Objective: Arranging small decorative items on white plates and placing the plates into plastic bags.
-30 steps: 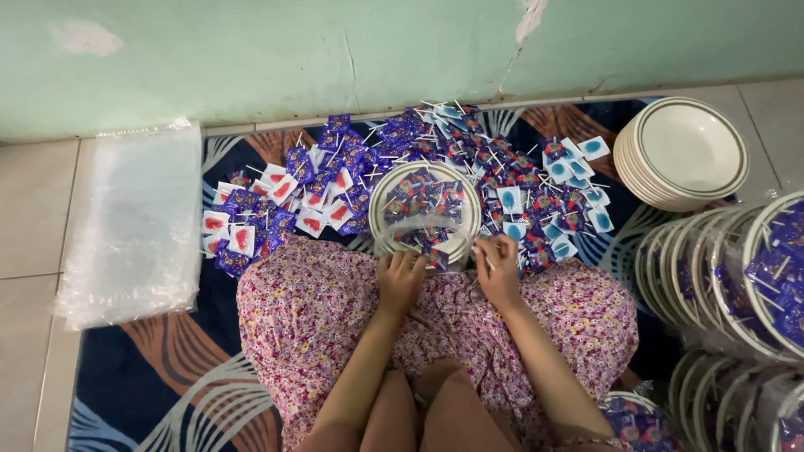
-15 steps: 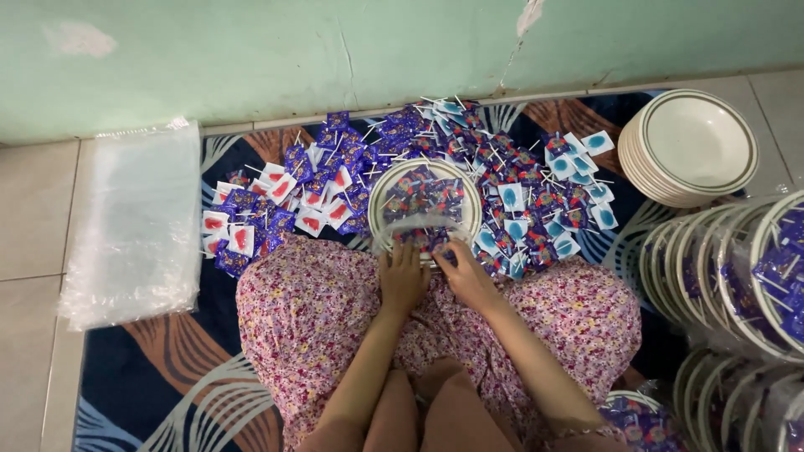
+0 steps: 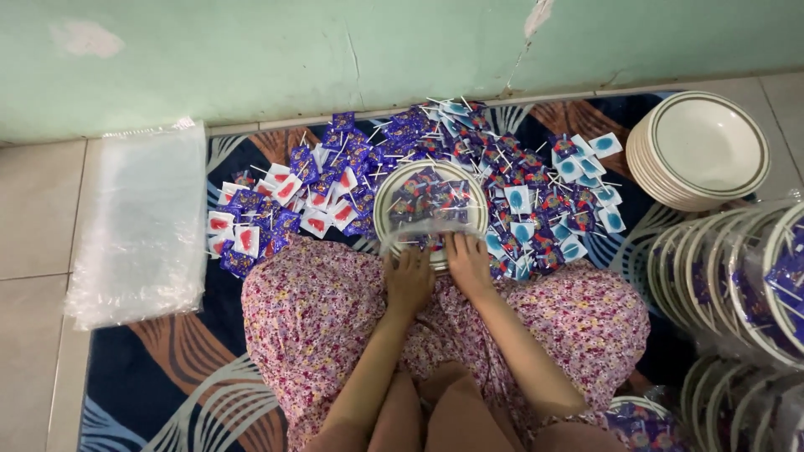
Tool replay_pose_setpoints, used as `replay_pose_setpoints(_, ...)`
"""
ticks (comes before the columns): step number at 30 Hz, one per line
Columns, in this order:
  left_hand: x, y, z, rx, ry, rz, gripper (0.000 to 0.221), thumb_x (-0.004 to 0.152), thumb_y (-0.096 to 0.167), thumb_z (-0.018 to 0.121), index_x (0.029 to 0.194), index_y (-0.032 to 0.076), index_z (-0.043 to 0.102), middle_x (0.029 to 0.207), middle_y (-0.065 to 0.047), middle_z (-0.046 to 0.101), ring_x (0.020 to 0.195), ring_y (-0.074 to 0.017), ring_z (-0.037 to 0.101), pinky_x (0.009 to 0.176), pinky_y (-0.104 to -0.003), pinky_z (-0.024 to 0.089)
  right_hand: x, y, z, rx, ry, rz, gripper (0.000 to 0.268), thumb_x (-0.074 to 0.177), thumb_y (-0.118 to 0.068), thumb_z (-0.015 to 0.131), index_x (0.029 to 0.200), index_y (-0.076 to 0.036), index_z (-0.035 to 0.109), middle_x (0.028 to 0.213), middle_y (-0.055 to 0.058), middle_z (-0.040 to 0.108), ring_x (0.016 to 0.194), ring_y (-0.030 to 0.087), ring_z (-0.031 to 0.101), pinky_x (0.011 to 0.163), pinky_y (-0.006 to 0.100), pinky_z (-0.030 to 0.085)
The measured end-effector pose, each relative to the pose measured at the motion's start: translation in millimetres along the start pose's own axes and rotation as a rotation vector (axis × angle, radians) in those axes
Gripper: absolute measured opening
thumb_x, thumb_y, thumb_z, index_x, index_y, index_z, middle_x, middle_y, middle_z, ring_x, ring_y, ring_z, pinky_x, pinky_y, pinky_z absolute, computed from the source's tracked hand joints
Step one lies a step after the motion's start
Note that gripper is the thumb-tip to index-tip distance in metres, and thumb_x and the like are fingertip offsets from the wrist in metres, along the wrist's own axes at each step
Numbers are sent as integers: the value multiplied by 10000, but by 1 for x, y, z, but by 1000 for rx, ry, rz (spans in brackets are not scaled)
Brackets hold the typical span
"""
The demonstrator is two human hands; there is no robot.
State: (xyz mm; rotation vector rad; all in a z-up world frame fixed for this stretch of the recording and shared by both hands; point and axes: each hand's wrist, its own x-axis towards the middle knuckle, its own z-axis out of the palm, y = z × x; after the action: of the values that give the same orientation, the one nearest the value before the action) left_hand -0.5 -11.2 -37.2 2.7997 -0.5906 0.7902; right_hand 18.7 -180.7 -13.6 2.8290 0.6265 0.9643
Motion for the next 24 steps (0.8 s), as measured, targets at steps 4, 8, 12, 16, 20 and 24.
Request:
replay_pose_setpoints(4, 7, 3, -12, 17, -3, -14, 475, 868, 360, 603, 1284, 146, 686, 1230, -154, 657, 1234, -321, 564, 1044, -600, 377, -2, 0, 4, -42, -59, 144, 251, 929, -188, 591, 1124, -71, 696, 935, 101, 574, 798, 277, 549, 666, 413, 424)
replay_pose_setpoints(8, 10, 3, -17, 17, -15, -15, 460, 866, 363, 599, 1257, 141, 700, 1249, -141, 650, 1250, -303, 556, 1056, -594, 365, 3, -8, -5, 33, -115, 229, 428, 892, -383, 645, 1137, -33, 681, 1009, 137, 582, 872, 303, 554, 734, 447, 429)
replay_pose_setpoints(12, 11, 2, -18, 1, -33, -39, 484, 861, 369, 590, 1285, 153, 680, 1277, -118, 637, 1262, -293, 551, 1065, -589, 336, 1, -10, -5, 81, -164, 184, 523, 918, -380, 609, 1316, -39, 617, 1175, 146, 605, 990, 304, 574, 786, 444, 423)
replay_pose_setpoints(16, 12, 4, -19, -9, -13, -64, 486, 855, 364, 577, 1292, 177, 681, 1287, -111, 631, 1259, -309, 558, 1064, -609, 327, 4, -7, -11, 178, -208, 104, 529, 994, -341, 517, 1441, -59, 544, 1375, 148, 588, 1217, 315, 534, 872, 469, 409)
replay_pose_setpoints(20, 14, 6, -19, -12, -6, -71, 467, 845, 361, 592, 1264, 180, 692, 1282, -109, 634, 1261, -317, 562, 1052, -606, 336, 3, -8, 5, 233, -278, 122, 523, 1018, -367, 481, 1463, -97, 526, 1439, 105, 578, 1332, 289, 494, 964, 502, 382)
replay_pose_setpoints(24, 14, 4, -19, -26, -8, -68, 470, 823, 354, 601, 1250, 184, 695, 1289, -106, 631, 1262, -318, 562, 1063, -609, 317, -10, -11, 25, 222, -184, 130, 434, 1011, -326, 508, 1370, -102, 601, 1368, 102, 610, 1269, 284, 539, 913, 491, 404)
